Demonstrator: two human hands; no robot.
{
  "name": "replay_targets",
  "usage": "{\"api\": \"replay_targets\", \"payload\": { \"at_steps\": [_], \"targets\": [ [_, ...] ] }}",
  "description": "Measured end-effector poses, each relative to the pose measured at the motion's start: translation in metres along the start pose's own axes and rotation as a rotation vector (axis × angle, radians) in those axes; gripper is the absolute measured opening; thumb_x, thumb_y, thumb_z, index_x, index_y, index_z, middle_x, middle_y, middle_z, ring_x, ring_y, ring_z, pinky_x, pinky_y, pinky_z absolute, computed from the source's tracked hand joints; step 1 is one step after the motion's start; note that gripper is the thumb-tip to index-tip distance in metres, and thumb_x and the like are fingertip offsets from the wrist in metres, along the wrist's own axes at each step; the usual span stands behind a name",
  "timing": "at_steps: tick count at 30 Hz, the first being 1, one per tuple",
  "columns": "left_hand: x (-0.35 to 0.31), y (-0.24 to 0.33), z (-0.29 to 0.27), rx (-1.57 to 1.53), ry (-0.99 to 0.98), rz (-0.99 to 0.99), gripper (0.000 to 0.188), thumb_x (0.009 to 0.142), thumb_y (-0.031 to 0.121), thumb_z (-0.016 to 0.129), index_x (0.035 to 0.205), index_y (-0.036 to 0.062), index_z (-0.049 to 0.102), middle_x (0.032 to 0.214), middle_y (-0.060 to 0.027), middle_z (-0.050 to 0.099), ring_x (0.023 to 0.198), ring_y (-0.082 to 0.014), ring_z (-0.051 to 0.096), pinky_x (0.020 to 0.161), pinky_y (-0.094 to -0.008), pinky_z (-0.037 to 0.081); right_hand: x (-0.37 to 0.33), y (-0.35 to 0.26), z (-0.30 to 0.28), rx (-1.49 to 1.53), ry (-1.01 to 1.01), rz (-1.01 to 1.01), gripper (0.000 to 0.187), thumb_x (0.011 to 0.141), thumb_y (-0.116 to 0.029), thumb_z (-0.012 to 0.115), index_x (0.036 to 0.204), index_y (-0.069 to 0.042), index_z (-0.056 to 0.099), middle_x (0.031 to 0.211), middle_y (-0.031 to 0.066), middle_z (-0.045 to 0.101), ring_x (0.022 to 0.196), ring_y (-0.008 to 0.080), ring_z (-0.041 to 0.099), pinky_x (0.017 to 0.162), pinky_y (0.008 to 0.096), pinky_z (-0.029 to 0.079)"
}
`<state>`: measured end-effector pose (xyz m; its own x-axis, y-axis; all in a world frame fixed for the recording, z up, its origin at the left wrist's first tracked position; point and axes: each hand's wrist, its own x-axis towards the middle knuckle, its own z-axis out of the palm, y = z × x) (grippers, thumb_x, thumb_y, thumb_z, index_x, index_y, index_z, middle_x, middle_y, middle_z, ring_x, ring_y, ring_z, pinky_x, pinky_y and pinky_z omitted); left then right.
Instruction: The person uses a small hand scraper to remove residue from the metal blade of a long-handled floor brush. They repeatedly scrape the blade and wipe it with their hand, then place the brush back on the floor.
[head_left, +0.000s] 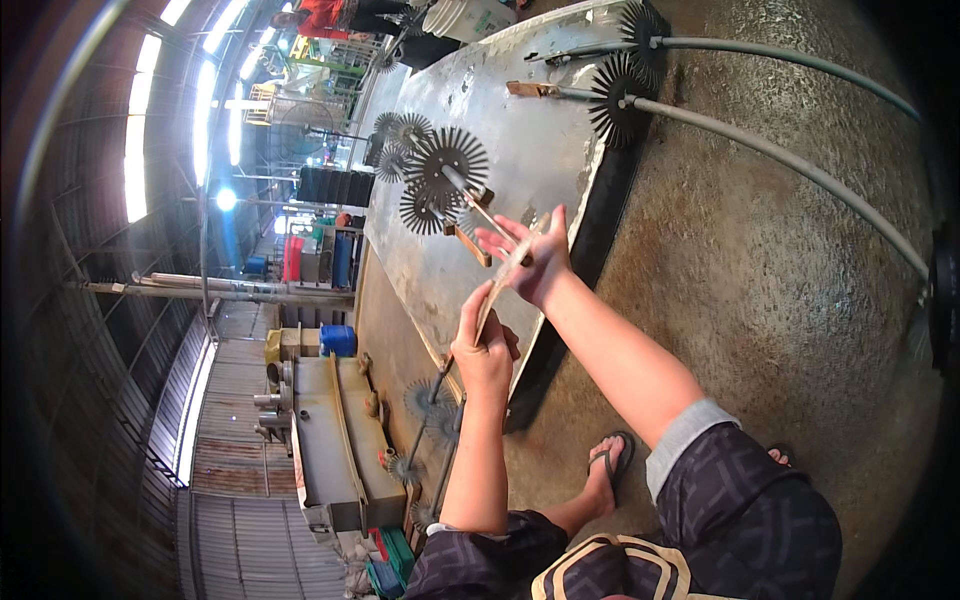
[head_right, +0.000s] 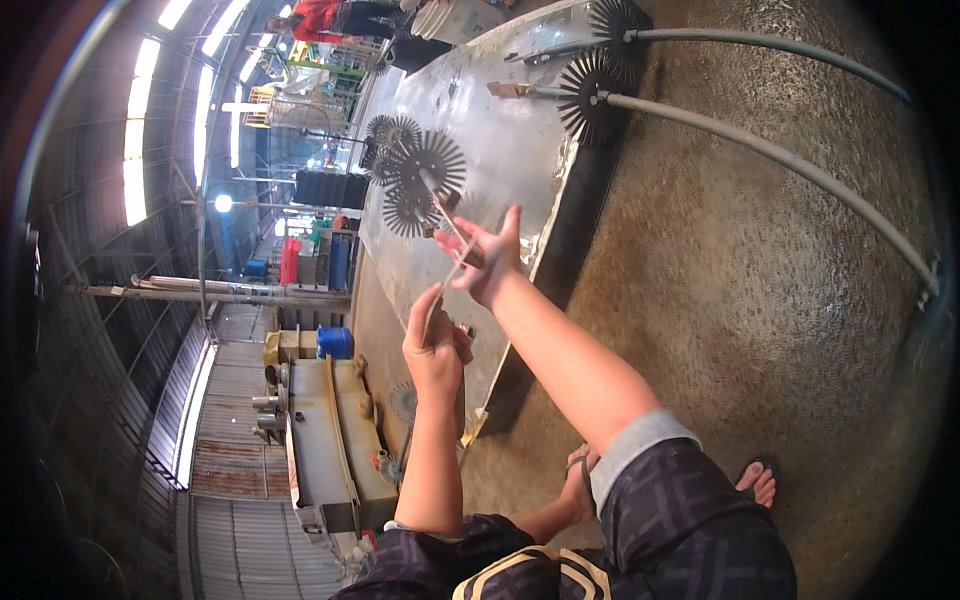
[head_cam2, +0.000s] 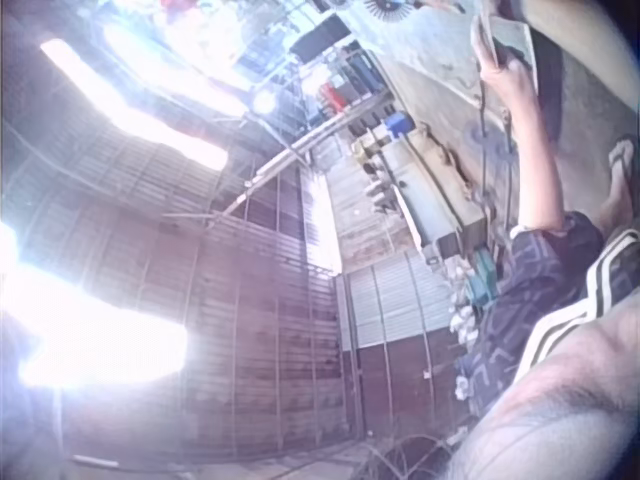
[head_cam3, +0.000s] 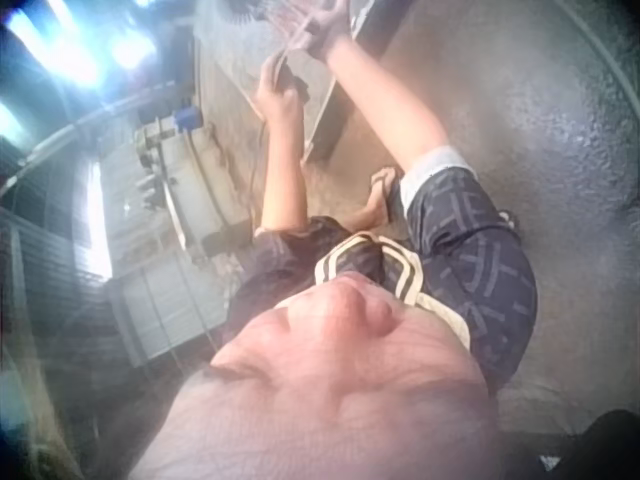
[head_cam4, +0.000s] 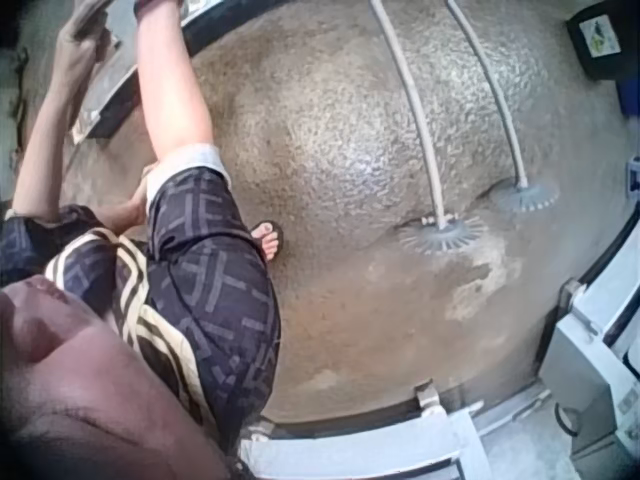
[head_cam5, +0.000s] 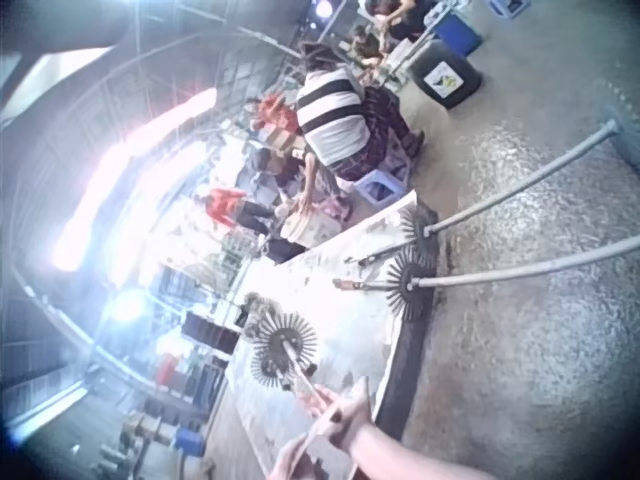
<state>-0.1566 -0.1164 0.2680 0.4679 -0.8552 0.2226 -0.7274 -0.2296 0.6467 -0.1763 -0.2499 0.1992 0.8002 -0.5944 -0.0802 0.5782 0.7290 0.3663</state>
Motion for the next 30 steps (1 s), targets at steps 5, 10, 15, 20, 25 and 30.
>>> {"api": "replay_targets", "payload": {
  "at_steps": [5,10,15,20,25,30],
  "targets": [
    [-0.002,0.009,0.001,-0.068,-0.027,-0.079,0.035,0.091,-0.003,0.044,0.121,0.0123,0.055,0.065,-0.0021,0.054,0.046,-0.0076,0.048,0.038,-0.0231,0.038,0.011,-0.017,-0.021,-0.247,0.019,0.053,0.071,0.086,-0.069,0.033,0.128,-0.013,0.043,0.112,0.0184,0.059,0.11,0.028,0.05,0.103,0.0679,0.006],
    [0.003,0.019,-0.011,-0.094,-0.012,-0.097,0.031,0.093,0.002,0.045,0.121,0.0135,0.055,0.058,-0.0004,0.05,0.045,-0.0063,0.044,0.041,-0.023,0.035,-0.001,-0.057,-0.047,-0.691,0.211,-0.066,0.03,0.085,-0.035,0.062,0.111,-0.02,0.06,0.075,-0.0047,0.051,0.064,0.0051,0.046,0.06,0.0254,0.038],
    [0.003,0.0,-0.016,-0.032,-0.172,-0.185,0.028,0.092,0.003,0.047,0.117,0.0117,0.057,0.056,0.0,0.051,0.044,-0.0071,0.046,0.04,-0.0244,0.036,0.005,-0.065,-0.086,-1.145,0.192,-0.055,0.036,0.087,-0.026,0.061,0.119,-0.01,0.055,0.065,-0.0034,0.052,0.05,0.0049,0.045,0.043,0.0218,0.034],
    [-0.014,-0.023,-0.024,0.016,-0.244,-0.248,0.027,0.091,0.003,0.049,0.115,0.0106,0.058,0.056,-0.0027,0.053,0.044,-0.0084,0.049,0.041,-0.025,0.039,0.005,-0.045,-0.099,-1.356,0.286,0.166,0.032,0.089,-0.03,0.059,0.107,-0.004,0.056,0.067,0.001,0.055,0.047,0.0099,0.049,0.044,0.0247,0.043],
    [-0.048,-0.085,-0.043,-0.363,-0.159,-0.368,0.025,0.091,0.004,0.051,0.115,0.0005,0.054,0.06,-0.0061,0.054,0.046,-0.0119,0.051,0.039,-0.0261,0.042,-0.004,-0.03,-0.093,-1.248,0.341,0.203,0.029,0.089,-0.028,0.058,0.101,-0.002,0.055,0.071,0.0088,0.06,0.047,0.0162,0.053,0.048,0.0312,0.049],
    [-0.066,-0.142,-0.042,-0.657,-0.028,-0.453,0.014,0.091,0.01,0.056,0.101,0.0009,0.054,0.06,-0.0084,0.056,0.043,-0.015,0.051,0.038,-0.0268,0.041,-0.012,0.001,-0.098,-0.887,0.293,0.264,0.027,0.095,-0.03,0.044,0.103,-0.005,0.055,0.079,0.0081,0.061,0.064,0.0177,0.059,0.06,0.0342,0.049]
  ]
}}
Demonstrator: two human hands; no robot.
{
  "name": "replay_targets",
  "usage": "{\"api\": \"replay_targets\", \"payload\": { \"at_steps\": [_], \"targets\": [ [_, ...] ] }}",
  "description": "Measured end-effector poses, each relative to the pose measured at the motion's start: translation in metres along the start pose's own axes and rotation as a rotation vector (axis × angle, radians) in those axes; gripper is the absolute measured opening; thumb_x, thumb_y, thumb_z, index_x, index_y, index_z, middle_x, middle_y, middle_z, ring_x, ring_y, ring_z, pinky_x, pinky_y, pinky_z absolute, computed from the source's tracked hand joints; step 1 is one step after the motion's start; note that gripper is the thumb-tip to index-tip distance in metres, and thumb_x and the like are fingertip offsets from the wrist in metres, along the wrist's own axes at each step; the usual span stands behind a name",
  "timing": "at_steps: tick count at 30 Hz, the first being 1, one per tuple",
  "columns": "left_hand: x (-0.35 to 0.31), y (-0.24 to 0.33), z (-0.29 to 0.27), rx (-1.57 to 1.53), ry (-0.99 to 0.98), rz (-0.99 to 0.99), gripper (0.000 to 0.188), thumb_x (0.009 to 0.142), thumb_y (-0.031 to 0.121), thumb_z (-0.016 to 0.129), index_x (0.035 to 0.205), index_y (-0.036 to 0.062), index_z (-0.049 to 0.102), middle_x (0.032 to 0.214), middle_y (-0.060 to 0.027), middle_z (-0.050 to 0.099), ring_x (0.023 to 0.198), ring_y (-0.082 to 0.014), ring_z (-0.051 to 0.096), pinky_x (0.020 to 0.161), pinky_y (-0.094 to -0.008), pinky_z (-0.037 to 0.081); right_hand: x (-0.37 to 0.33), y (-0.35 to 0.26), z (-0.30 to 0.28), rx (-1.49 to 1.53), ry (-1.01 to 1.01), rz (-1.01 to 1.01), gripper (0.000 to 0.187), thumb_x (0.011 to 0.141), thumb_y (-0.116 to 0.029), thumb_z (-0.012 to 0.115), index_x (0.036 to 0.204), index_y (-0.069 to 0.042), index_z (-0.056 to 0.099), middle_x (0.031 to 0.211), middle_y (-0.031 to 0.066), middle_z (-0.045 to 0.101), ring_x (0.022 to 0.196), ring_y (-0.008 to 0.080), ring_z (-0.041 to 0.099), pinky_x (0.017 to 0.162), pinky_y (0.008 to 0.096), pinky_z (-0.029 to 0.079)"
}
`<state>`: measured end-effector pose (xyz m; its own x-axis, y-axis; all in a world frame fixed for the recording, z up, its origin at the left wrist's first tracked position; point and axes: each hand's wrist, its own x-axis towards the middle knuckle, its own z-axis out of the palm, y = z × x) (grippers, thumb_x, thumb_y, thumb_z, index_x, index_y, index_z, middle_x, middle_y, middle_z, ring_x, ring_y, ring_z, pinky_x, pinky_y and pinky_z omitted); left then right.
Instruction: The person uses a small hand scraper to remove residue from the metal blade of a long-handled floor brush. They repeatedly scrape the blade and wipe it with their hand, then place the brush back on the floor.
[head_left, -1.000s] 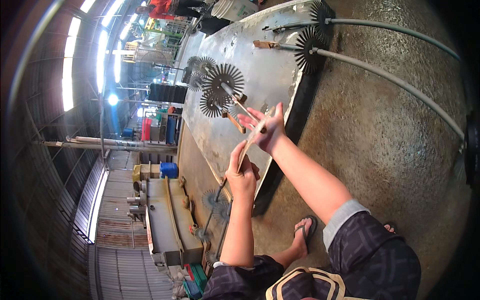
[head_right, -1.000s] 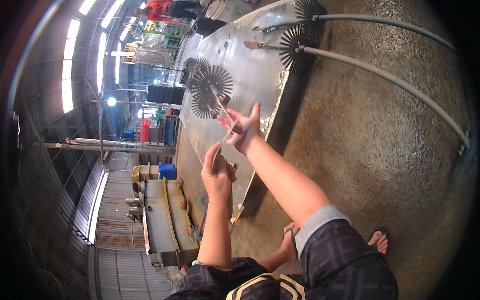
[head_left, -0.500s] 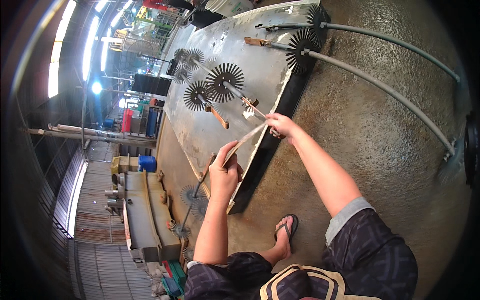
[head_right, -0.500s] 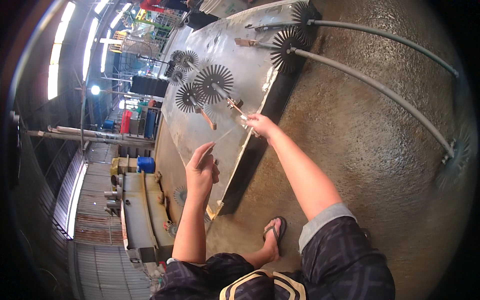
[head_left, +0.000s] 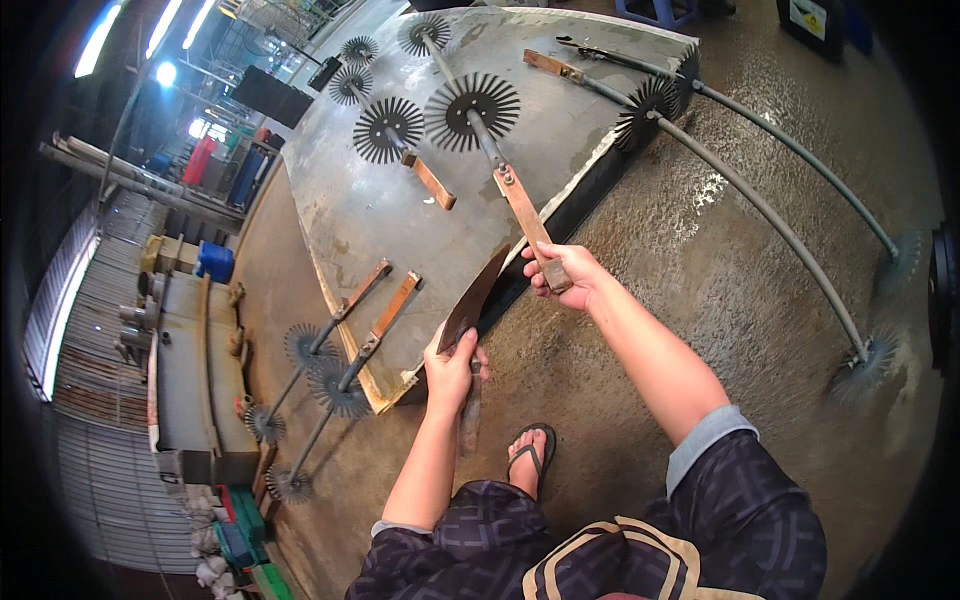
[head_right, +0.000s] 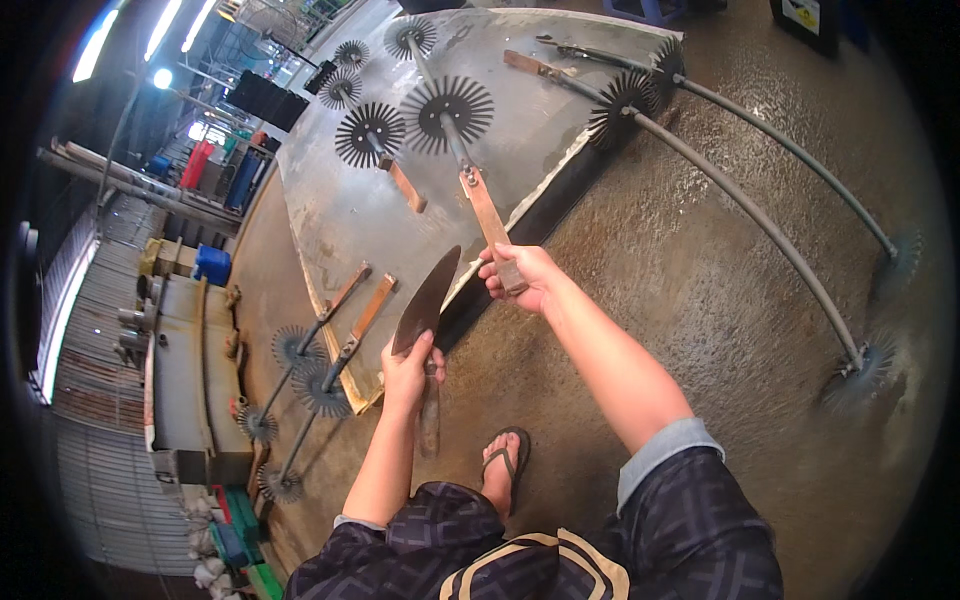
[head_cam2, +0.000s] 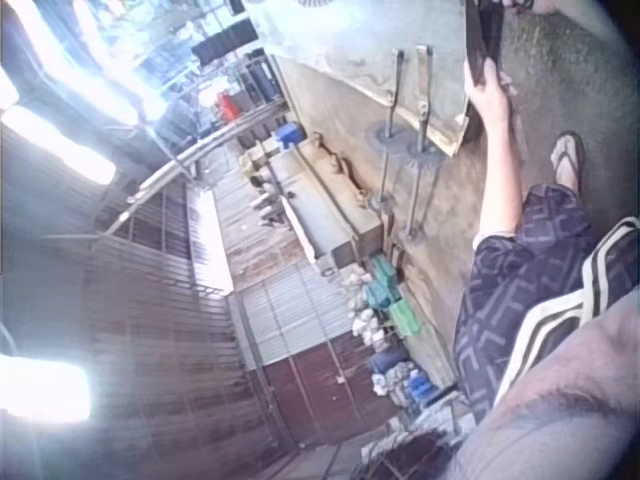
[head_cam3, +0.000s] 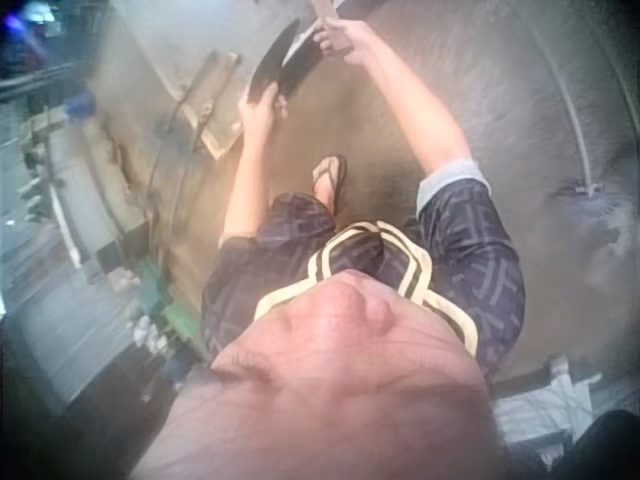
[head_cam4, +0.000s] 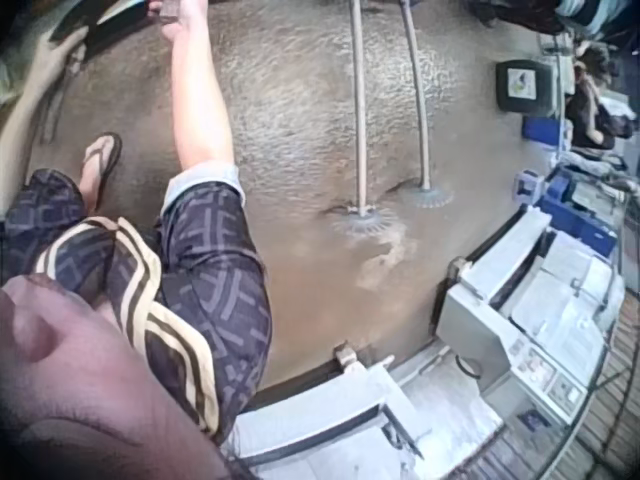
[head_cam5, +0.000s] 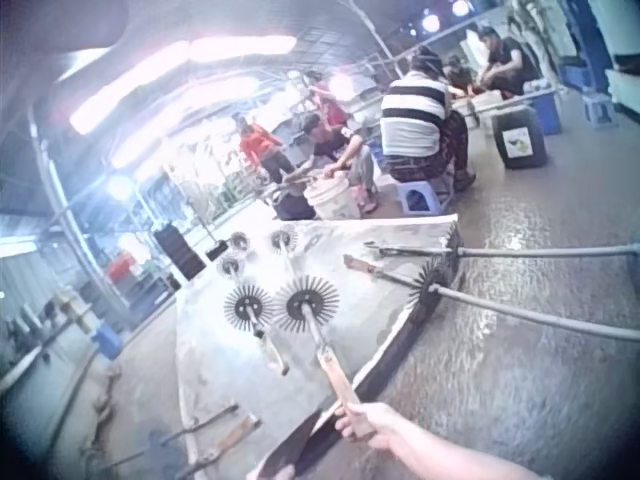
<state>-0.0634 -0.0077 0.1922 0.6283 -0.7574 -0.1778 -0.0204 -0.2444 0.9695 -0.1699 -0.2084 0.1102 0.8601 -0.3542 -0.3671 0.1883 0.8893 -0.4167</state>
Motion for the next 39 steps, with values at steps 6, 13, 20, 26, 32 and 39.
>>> {"api": "replay_targets", "payload": {
  "at_steps": [6,13,20,26,32,39],
  "targets": [
    [0.02,-0.013,-0.006,-0.318,0.052,0.13,0.012,0.091,0.012,0.058,0.09,0.0003,0.056,0.059,-0.0073,0.055,0.043,-0.015,0.051,0.038,-0.0262,0.041,0.001,0.019,0.067,0.244,-0.085,-0.068,0.04,0.091,-0.044,0.045,0.09,-0.006,0.056,0.072,0.0057,0.056,0.059,0.0176,0.053,0.061,0.0318,0.044],
    [0.0,0.013,-0.044,-0.151,0.037,0.485,0.029,0.087,-0.006,0.05,0.115,-0.0027,0.052,0.068,-0.006,0.054,0.047,-0.0128,0.052,0.04,-0.0239,0.041,0.023,0.061,0.133,0.374,0.121,-0.125,0.032,0.091,-0.038,0.046,0.087,-0.008,0.056,0.073,0.0029,0.053,0.064,0.0174,0.051,0.063,0.0315,0.043],
    [-0.024,-0.021,-0.089,0.245,0.081,0.891,0.042,0.072,-0.001,0.068,0.113,-0.0002,0.059,0.102,-0.0176,0.066,0.085,-0.029,0.068,0.072,-0.0314,0.053,0.028,0.111,0.163,0.318,-0.195,-0.149,0.023,0.096,-0.031,0.041,0.095,-0.009,0.048,0.078,0.0016,0.046,0.073,0.0148,0.047,0.073,0.0349,0.044],
    [-0.031,-0.033,-0.093,0.273,0.064,0.863,0.045,0.071,0.002,0.069,0.115,-0.0008,0.059,0.102,-0.0172,0.067,0.082,-0.0296,0.068,0.07,-0.0329,0.054,0.02,0.113,0.163,0.378,-0.273,-0.195,0.021,0.095,-0.031,0.043,0.093,-0.011,0.048,0.076,-0.0001,0.045,0.073,0.0146,0.047,0.078,0.0353,0.043],
    [-0.033,-0.024,-0.089,0.287,0.061,0.904,0.047,0.071,0.005,0.07,0.117,0.002,0.058,0.099,-0.0167,0.067,0.081,-0.0304,0.068,0.069,-0.0334,0.054,0.015,0.109,0.166,0.382,-0.281,-0.203,0.021,0.096,-0.029,0.041,0.091,-0.011,0.048,0.076,0.0003,0.044,0.073,0.0153,0.046,0.079,0.0362,0.042],
    [-0.031,-0.028,-0.091,0.327,0.067,0.915,0.05,0.071,0.009,0.07,0.12,0.0047,0.057,0.094,-0.0157,0.067,0.076,-0.0309,0.067,0.064,-0.0346,0.053,0.017,0.111,0.17,0.401,-0.278,-0.2,0.019,0.097,-0.026,0.039,0.091,-0.012,0.049,0.075,0.0002,0.044,0.073,0.0148,0.045,0.085,0.0393,0.041]
  ]
}}
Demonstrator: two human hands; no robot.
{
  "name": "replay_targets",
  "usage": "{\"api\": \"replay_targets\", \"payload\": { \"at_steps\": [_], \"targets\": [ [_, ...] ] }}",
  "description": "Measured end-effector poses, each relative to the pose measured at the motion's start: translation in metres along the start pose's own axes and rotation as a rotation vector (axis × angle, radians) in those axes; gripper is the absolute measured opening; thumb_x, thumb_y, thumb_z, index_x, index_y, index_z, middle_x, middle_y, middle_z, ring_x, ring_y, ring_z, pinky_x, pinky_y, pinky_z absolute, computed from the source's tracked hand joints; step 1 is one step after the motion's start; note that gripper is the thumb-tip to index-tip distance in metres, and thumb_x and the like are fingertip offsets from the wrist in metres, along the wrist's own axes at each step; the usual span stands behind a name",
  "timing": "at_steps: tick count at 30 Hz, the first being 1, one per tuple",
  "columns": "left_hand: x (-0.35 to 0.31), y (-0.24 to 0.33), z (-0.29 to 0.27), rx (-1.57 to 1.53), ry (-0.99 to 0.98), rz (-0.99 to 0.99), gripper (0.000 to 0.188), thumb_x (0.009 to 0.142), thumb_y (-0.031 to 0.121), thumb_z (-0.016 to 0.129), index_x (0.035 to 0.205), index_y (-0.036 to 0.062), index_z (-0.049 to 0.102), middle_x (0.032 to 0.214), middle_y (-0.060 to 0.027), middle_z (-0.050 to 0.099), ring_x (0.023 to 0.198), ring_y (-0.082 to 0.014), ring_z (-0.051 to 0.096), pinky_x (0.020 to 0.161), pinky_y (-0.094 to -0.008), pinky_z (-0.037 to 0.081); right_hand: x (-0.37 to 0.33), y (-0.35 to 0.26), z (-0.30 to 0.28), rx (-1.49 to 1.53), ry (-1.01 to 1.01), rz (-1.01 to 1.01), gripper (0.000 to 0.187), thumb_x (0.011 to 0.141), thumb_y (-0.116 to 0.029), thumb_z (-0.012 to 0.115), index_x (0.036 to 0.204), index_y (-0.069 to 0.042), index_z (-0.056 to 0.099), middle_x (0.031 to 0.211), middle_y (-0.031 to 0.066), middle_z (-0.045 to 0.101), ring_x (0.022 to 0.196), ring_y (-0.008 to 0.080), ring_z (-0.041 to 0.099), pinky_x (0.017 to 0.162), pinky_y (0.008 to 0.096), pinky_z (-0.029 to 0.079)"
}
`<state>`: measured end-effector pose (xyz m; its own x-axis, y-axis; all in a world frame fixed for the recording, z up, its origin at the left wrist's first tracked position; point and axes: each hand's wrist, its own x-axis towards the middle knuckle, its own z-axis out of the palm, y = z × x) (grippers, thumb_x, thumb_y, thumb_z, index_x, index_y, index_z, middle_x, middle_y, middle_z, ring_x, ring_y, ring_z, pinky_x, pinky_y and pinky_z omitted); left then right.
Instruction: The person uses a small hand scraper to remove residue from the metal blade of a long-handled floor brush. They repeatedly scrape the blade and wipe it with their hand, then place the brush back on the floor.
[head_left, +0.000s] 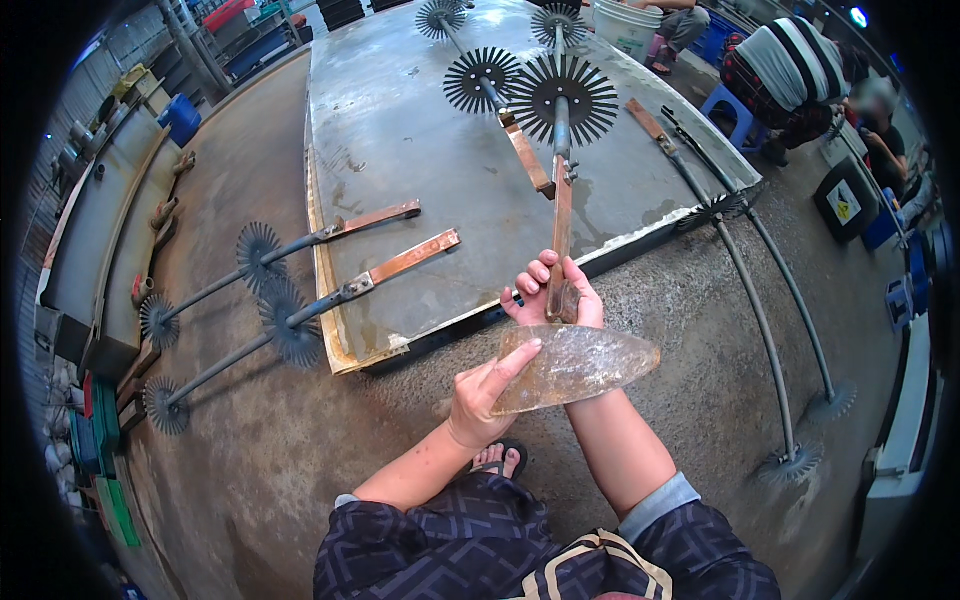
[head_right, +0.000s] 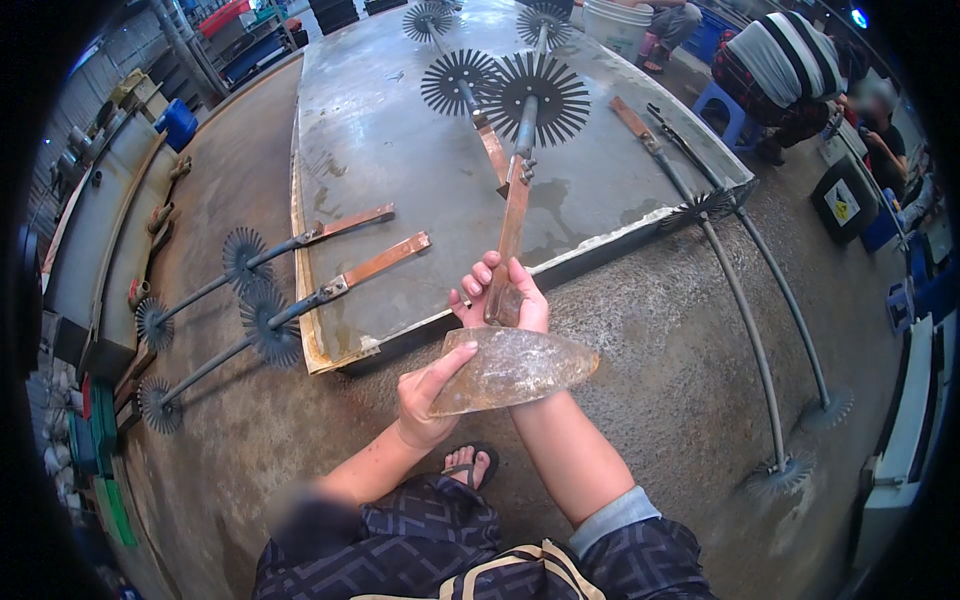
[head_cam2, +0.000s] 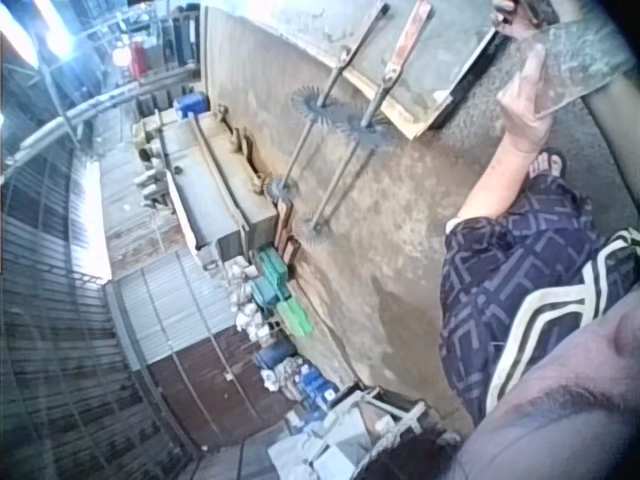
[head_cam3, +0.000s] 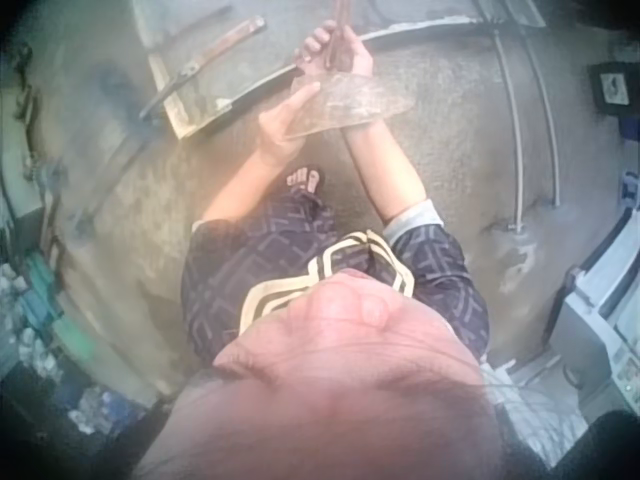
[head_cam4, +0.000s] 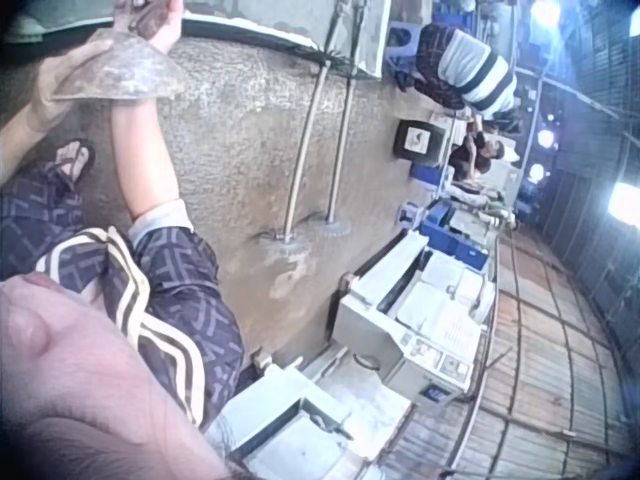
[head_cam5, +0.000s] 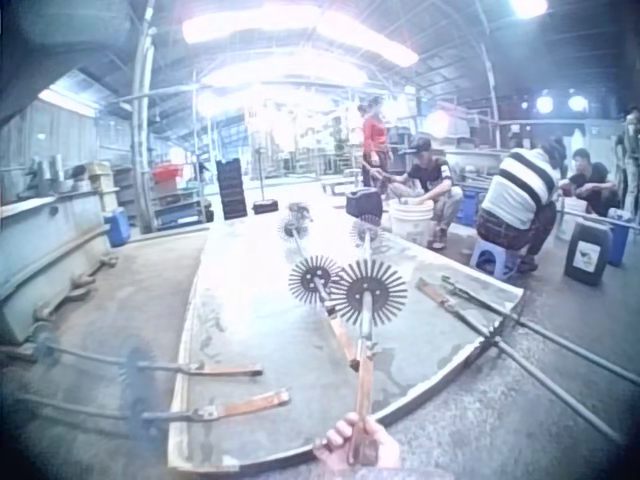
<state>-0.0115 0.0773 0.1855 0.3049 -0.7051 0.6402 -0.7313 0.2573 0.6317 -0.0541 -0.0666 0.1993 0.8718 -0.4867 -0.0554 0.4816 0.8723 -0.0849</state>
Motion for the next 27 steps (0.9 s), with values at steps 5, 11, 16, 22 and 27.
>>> {"api": "replay_targets", "payload": {
  "at_steps": [5,11,16,22,27],
  "targets": [
    [0.004,0.0,-0.004,0.034,0.019,0.033,0.051,0.071,0.011,0.071,0.12,0.006,0.057,0.091,-0.0151,0.067,0.072,-0.0303,0.067,0.062,-0.0351,0.052,0.002,0.002,-0.002,0.039,-0.058,-0.02,0.018,0.095,-0.028,0.044,0.093,-0.011,0.049,0.077,0.001,0.045,0.076,0.0159,0.046,0.081,0.0379,0.042],
    [0.008,0.001,-0.003,0.046,0.004,0.046,0.05,0.072,0.014,0.071,0.119,0.0071,0.058,0.088,-0.0148,0.066,0.067,-0.0297,0.065,0.059,-0.0353,0.052,0.001,0.002,0.0,0.016,-0.063,-0.018,0.017,0.095,-0.028,0.044,0.094,-0.011,0.049,0.078,0.0006,0.044,0.078,0.0158,0.045,0.084,0.0379,0.041],
    [0.008,0.001,-0.004,0.08,-0.036,0.024,0.05,0.072,0.016,0.071,0.12,0.008,0.058,0.086,-0.0146,0.066,0.067,-0.0292,0.065,0.059,-0.035,0.052,0.002,0.0,0.001,0.013,-0.067,-0.008,0.018,0.095,-0.029,0.045,0.095,-0.012,0.049,0.079,0.0004,0.045,0.079,0.0154,0.046,0.086,0.0377,0.04],
    [0.015,0.007,-0.005,0.048,-0.026,0.03,0.049,0.073,0.015,0.07,0.12,0.0078,0.058,0.083,-0.0149,0.065,0.066,-0.0289,0.065,0.058,-0.0352,0.052,-0.002,0.0,0.008,-0.012,-0.035,-0.034,0.018,0.095,-0.029,0.044,0.095,-0.011,0.049,0.079,0.0004,0.045,0.08,0.0155,0.046,0.086,0.0382,0.041],
    [0.019,0.012,-0.011,0.03,-0.018,0.008,0.05,0.072,0.013,0.071,0.12,0.0065,0.058,0.084,-0.0153,0.066,0.067,-0.0291,0.065,0.059,-0.0348,0.052,0.0,-0.001,-0.001,0.039,-0.074,-0.013,0.019,0.096,-0.029,0.041,0.094,-0.012,0.049,0.078,0.0009,0.044,0.079,0.0158,0.045,0.086,0.0384,0.041]
  ]
}}
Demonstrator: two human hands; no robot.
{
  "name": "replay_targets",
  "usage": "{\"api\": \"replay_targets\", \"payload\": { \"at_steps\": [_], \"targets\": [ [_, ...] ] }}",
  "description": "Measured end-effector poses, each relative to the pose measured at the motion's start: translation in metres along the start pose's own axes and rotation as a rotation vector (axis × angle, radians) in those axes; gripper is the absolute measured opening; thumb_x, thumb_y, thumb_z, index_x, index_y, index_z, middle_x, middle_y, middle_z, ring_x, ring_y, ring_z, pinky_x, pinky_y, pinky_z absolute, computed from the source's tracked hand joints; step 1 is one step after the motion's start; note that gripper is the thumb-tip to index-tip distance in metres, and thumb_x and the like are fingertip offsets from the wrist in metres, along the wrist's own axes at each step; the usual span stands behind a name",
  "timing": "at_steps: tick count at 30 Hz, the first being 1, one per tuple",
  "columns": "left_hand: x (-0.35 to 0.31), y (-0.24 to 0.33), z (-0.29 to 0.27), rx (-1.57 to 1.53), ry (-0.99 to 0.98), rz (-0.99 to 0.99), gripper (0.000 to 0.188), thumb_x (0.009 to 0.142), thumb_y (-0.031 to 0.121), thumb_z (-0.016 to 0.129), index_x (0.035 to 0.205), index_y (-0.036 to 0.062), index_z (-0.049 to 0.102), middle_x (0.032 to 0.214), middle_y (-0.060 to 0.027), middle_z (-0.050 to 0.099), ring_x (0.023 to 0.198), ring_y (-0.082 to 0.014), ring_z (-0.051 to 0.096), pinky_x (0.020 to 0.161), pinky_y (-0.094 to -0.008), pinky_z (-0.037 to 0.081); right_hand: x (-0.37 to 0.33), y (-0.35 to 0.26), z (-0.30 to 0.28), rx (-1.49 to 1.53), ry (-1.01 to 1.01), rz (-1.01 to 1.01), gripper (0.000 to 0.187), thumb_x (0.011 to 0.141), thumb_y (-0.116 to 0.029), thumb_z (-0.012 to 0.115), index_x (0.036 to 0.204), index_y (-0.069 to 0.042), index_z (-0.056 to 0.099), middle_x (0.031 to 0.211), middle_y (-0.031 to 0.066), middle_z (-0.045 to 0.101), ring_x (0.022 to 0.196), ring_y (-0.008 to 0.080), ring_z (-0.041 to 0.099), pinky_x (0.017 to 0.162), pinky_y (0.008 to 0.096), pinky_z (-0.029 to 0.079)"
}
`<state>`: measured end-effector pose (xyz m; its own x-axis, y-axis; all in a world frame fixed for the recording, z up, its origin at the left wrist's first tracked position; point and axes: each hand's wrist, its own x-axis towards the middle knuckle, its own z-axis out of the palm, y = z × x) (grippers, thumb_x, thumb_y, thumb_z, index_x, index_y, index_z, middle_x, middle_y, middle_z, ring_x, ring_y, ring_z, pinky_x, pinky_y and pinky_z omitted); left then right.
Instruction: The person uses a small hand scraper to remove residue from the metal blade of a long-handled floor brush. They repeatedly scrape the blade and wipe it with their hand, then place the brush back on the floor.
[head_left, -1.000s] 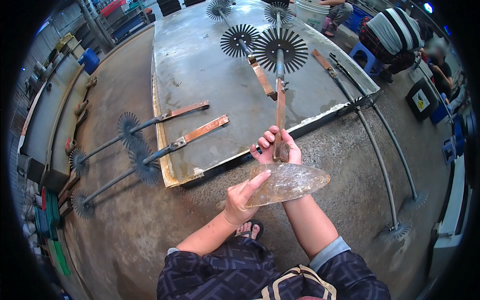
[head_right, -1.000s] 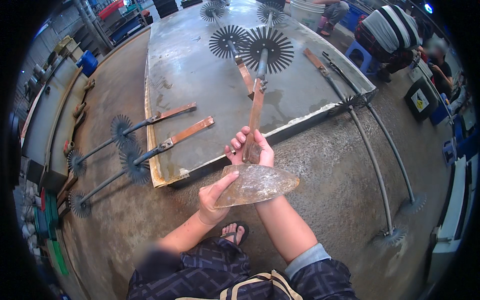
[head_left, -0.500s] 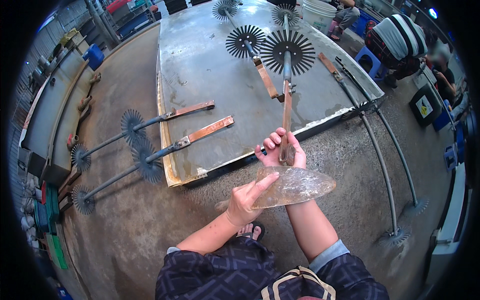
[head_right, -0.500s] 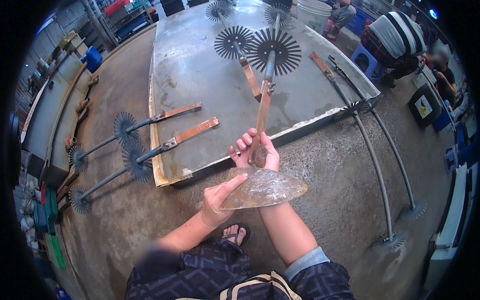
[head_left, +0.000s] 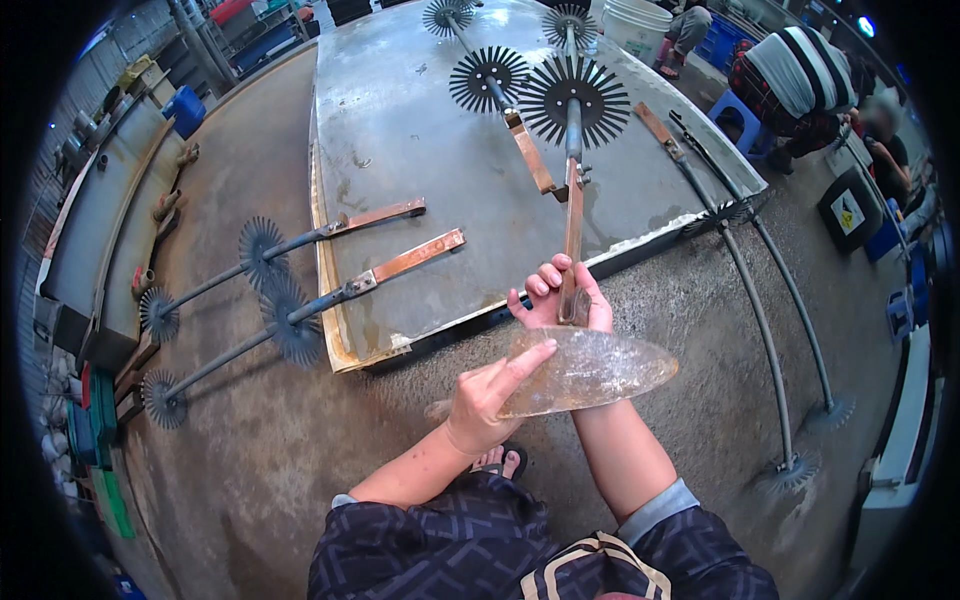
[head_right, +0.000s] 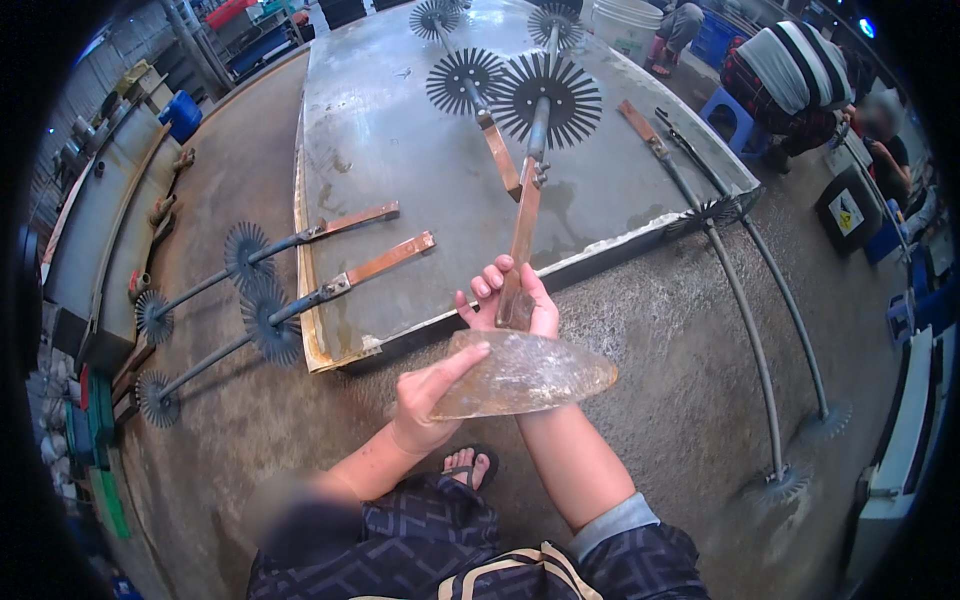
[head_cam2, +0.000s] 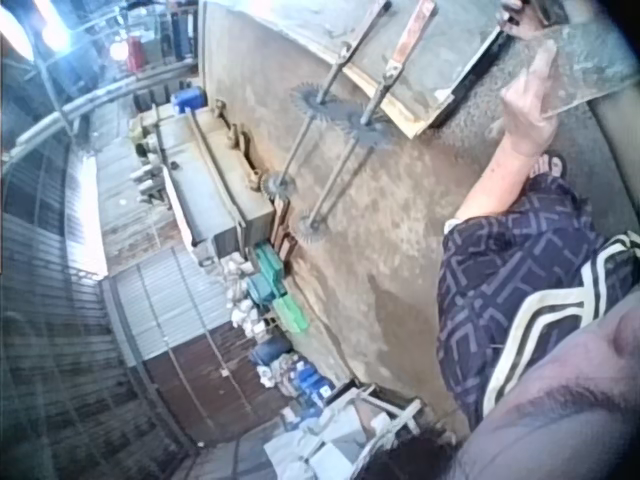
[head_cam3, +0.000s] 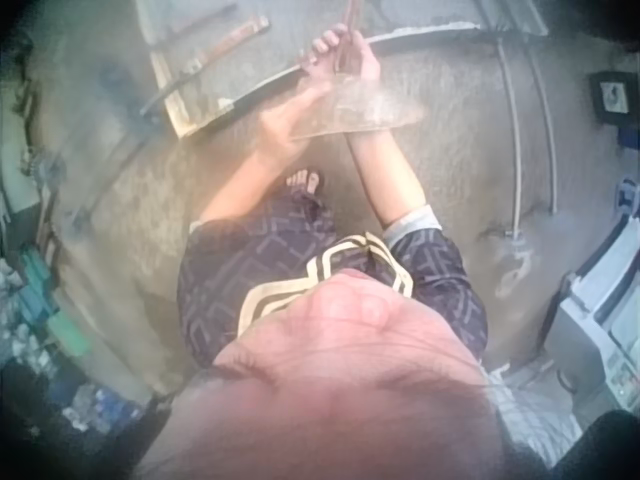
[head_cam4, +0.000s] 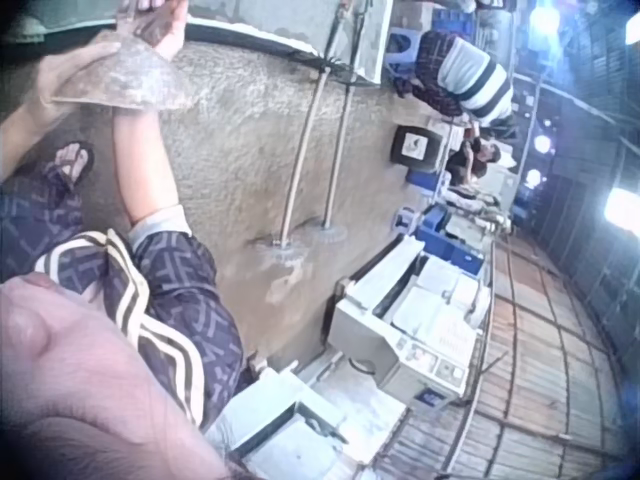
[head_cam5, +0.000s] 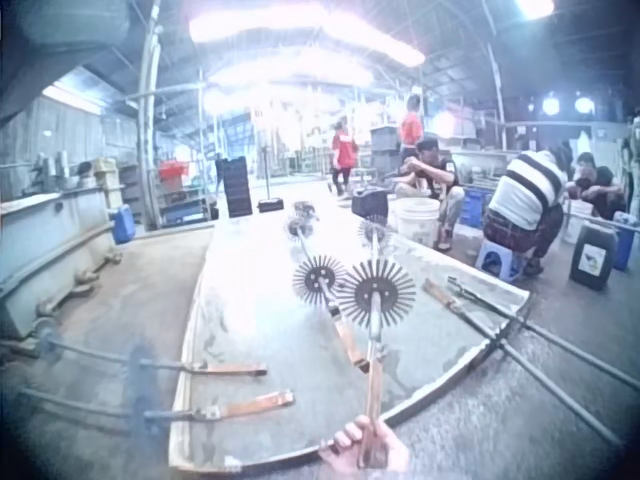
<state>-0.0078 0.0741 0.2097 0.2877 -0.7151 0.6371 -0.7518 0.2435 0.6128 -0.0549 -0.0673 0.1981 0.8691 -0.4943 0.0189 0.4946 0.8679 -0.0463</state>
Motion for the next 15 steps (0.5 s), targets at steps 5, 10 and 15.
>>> {"api": "replay_targets", "payload": {
  "at_steps": [5,10,15],
  "targets": [
    [-0.005,-0.009,0.001,0.022,0.04,0.019,0.053,0.069,0.013,0.072,0.12,0.0053,0.057,0.084,-0.0157,0.065,0.07,-0.0292,0.066,0.06,-0.0342,0.052,0.003,0.002,-0.012,-0.001,0.019,0.026,0.021,0.097,-0.03,0.04,0.093,-0.011,0.048,0.078,0.0011,0.044,0.078,0.0159,0.045,0.086,0.0396,0.042],
    [-0.008,-0.004,0.0,0.021,-0.076,-0.008,0.048,0.07,0.009,0.071,0.116,0.0013,0.058,0.093,-0.0166,0.066,0.078,-0.029,0.067,0.068,-0.0332,0.053,0.0,0.002,-0.004,0.007,0.063,0.031,0.02,0.098,-0.027,0.037,0.092,-0.012,0.049,0.076,0.0007,0.043,0.078,0.0156,0.045,0.089,0.0421,0.04],
    [-0.01,-0.004,-0.001,0.038,-0.12,-0.063,0.045,0.071,0.007,0.071,0.114,-0.0006,0.058,0.099,-0.0172,0.067,0.083,-0.0296,0.068,0.072,-0.0334,0.054,0.001,0.005,-0.001,0.01,0.047,0.011,0.02,0.097,-0.029,0.04,0.093,-0.011,0.049,0.078,0.0006,0.044,0.078,0.0155,0.045,0.087,0.0402,0.041]
  ]
}}
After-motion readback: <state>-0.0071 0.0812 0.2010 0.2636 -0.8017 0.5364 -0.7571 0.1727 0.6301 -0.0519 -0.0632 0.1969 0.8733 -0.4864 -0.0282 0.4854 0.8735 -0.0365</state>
